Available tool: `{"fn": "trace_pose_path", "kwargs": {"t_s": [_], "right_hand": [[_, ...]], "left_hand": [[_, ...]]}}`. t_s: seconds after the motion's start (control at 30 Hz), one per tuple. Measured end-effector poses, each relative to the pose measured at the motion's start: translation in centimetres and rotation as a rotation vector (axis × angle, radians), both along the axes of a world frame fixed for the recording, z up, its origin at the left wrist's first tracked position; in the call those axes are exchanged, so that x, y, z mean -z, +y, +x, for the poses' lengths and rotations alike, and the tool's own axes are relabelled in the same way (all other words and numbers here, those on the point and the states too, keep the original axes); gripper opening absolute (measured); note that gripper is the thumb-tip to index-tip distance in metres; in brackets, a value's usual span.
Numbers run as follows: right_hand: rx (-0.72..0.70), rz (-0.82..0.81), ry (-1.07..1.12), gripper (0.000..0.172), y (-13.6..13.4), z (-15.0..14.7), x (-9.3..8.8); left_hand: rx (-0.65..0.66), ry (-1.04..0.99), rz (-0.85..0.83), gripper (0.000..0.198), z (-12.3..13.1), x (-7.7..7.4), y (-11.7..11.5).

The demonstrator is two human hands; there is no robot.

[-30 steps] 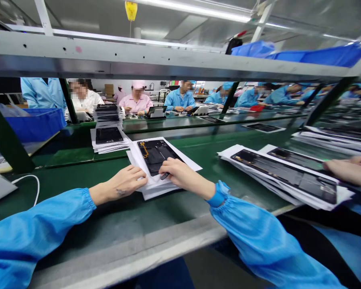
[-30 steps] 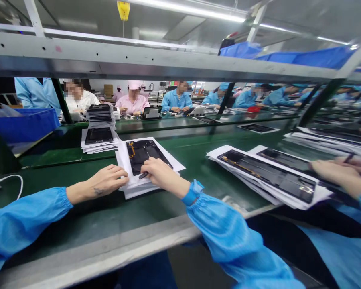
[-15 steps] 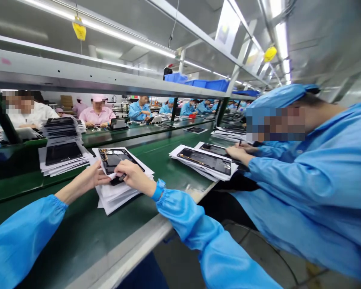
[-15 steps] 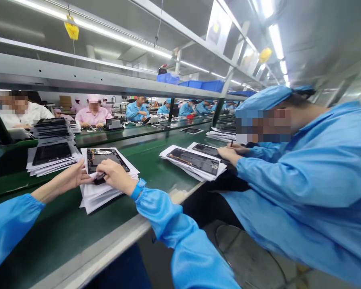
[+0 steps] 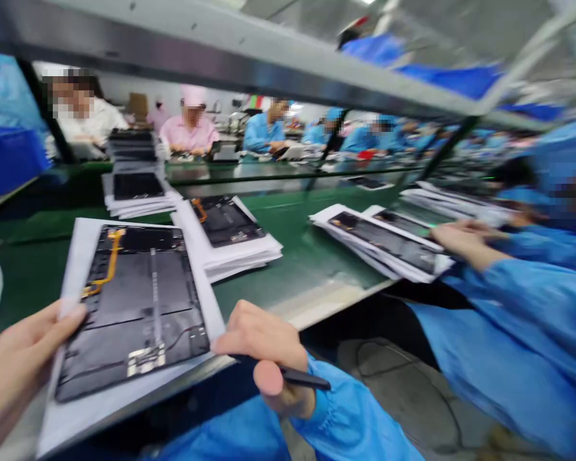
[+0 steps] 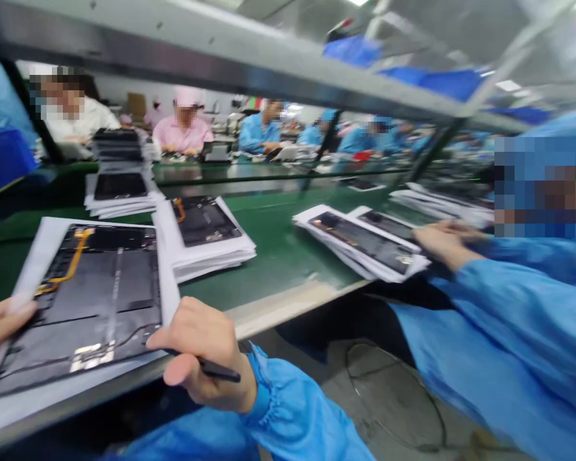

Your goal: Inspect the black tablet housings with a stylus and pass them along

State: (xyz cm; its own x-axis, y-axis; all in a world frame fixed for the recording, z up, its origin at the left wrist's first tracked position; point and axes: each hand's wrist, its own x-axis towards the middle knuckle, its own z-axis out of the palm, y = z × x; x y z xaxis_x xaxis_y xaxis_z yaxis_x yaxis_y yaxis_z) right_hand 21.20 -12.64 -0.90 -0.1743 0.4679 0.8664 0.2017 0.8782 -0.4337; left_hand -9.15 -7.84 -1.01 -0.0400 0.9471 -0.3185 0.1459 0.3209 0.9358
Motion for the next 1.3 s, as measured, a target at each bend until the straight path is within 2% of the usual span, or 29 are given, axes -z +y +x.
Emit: {"fn": "trace_pose_path", "kwargs": {"t_s": [0.07, 0.13, 0.23, 0.3, 0.37, 0.43, 0.53, 0.67, 0.73, 0.87, 0.97, 1.07, 1.13, 1.23, 1.3], "right_hand": [[-0.071, -0.083, 0.041, 0.036, -0.4, -1.8, 0.7], [-0.086, -0.2, 0.0, 0.02, -0.6, -3.2, 1.2], [-0.08, -0.308, -0.151, 0.023, -0.8, -4.7, 2.0], [-0.079, -0.296, -0.223, 0.026, -1.0, -5.7, 2.8], [-0.08, -0.234, -0.272, 0.026, -1.4, -6.7, 3.7], [-0.058, -0.174, -0.322, 0.026, -1.8, -7.7, 4.4], [-0.013, -0.13, -0.397, 0.028, -1.8, -8.7, 5.0], [0.022, -0.103, -0.447, 0.03, -1.2, -9.6, 5.3], [0.046, -0.091, -0.457, 0.03, -0.9, -9.8, 5.6], [0.108, -0.075, -0.483, 0.035, -0.9, -9.8, 6.4], [0.129, -0.072, -0.503, 0.036, -1.0, -9.7, 6.7], [0.132, -0.078, -0.5, 0.034, -1.0, -9.6, 6.8], [0.138, -0.083, -0.47, 0.033, -1.1, -9.4, 6.7], [0.118, -0.104, -0.361, 0.023, -1.2, -8.6, 6.3], [0.075, -0.139, -0.252, 0.029, -1.2, -8.2, 5.8]], "left_hand": [[0.076, -0.09, -0.035, 0.062, 0.7, 0.8, -1.4], [0.089, -0.056, 0.102, 0.077, 1.2, 1.5, -1.3], [0.302, 0.257, 0.241, 0.084, -0.1, 1.9, -0.4], [0.372, 0.58, 0.382, 0.073, -1.4, 1.7, -0.5], [0.374, 0.867, 0.589, 0.055, -2.1, 1.7, -1.3], [0.386, 0.982, 0.795, 0.036, -2.2, 2.0, -2.3], [0.497, 0.839, 0.932, 0.026, -2.0, 3.3, -3.3], [0.568, 0.709, 0.903, 0.021, -2.2, 4.3, -3.3], [0.608, 0.722, 0.873, 0.019, -2.4, 3.9, -2.9], [0.776, 0.834, 0.808, 0.013, -2.2, 1.7, -2.0], [0.875, 0.964, 0.84, 0.004, -1.8, 0.4, -1.3], [0.951, 0.989, 0.87, 0.018, -1.6, -0.1, -0.9], [0.954, 0.945, 0.894, 0.021, -1.6, 0.0, -0.8], [0.891, 0.863, 0.937, 0.02, -1.5, 0.3, -1.2], [0.865, 0.853, 0.938, 0.016, -1.5, 0.6, -1.9]]}}
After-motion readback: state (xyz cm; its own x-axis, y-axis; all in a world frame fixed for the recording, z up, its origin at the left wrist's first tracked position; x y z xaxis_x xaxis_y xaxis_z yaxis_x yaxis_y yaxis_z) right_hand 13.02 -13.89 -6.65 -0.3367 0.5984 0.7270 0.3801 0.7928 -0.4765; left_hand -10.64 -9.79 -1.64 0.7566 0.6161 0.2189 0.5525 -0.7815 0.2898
